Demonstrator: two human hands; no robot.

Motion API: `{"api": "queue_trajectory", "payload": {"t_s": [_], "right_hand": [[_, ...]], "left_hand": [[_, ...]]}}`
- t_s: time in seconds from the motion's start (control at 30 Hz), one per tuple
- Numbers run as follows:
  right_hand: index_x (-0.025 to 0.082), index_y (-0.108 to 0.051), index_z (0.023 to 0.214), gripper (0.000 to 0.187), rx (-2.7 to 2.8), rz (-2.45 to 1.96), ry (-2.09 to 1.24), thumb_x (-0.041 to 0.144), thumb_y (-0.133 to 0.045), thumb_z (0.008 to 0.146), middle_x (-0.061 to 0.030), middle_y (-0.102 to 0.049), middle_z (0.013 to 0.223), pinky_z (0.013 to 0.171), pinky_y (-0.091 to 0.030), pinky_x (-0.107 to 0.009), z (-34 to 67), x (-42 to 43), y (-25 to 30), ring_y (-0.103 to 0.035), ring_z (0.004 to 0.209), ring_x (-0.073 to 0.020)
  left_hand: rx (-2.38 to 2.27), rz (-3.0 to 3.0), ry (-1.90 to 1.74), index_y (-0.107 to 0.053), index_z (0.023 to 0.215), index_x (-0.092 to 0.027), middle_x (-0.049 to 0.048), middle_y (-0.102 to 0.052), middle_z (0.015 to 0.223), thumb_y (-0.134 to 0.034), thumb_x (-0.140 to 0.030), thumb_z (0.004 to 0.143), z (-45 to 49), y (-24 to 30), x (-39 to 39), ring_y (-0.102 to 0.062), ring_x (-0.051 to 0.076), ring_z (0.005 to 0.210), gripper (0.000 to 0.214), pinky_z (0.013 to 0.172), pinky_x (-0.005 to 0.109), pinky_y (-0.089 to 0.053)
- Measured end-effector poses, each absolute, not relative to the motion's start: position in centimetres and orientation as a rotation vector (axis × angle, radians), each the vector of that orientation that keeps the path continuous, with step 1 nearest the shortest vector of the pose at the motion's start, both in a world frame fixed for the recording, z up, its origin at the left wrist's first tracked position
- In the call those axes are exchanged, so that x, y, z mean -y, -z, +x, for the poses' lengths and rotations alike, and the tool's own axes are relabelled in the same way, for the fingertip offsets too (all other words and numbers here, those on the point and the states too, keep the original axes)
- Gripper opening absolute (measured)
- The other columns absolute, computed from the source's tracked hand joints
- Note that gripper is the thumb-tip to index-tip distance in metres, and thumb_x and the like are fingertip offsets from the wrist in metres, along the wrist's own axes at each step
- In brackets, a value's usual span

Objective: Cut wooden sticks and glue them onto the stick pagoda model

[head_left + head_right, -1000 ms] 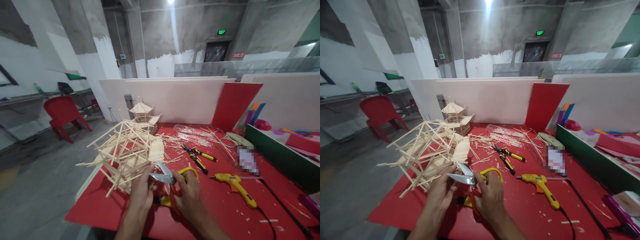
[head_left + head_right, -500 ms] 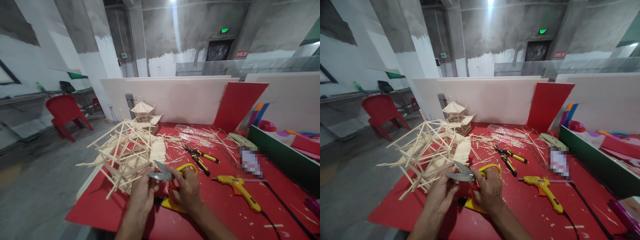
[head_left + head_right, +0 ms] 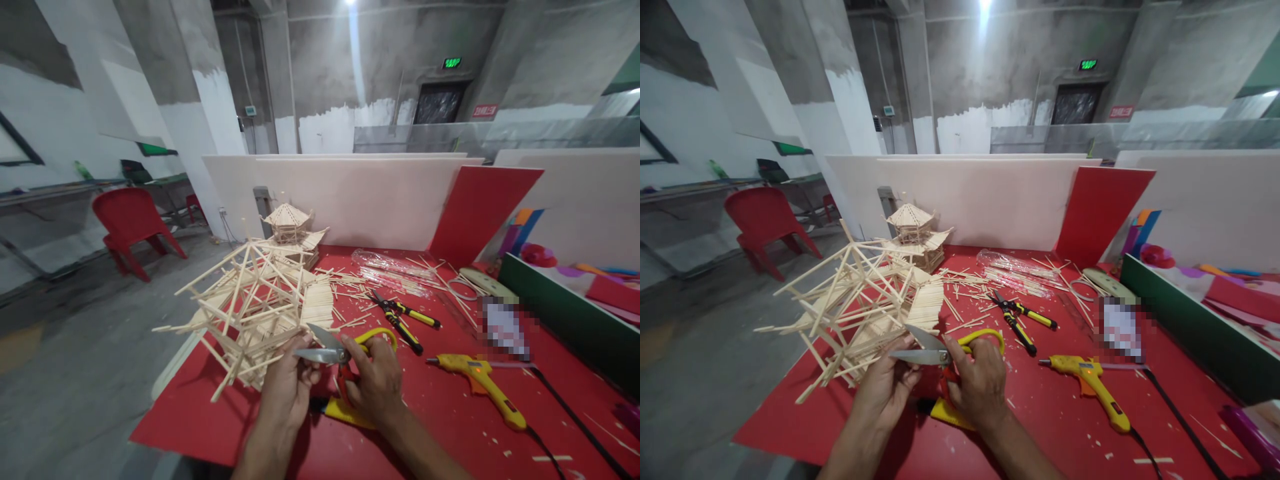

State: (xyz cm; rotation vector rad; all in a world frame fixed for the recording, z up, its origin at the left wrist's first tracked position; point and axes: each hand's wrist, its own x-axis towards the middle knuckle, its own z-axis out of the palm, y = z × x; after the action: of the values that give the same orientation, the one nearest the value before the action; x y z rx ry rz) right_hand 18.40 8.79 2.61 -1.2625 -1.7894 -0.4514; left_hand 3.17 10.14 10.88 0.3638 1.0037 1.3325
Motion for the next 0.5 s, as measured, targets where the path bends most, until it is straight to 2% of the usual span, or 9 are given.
{"api": "queue_trajectory", "payload": {"t_s": [0.5], "right_hand": [[0.028,-0.053,0.132,0.056,1.773,-1.251,0.51,0.024,-0.06,0.077,-0.0034,-0.044,0.089,0.069,-0.034,-0.034,18.14,-8.76,-3.0,-0.044,0.078,-0.0212]], "left_hand": [[-0.943,0.318,-1.305,-0.063,0.067,-0.016,-0.0046,-0.06,0.053,-0.084,-0.018,0.051,2.73,-10.75,-9.91,-0.05,0.006,0.042,0.026,0.038,0.016,-0.038]]}}
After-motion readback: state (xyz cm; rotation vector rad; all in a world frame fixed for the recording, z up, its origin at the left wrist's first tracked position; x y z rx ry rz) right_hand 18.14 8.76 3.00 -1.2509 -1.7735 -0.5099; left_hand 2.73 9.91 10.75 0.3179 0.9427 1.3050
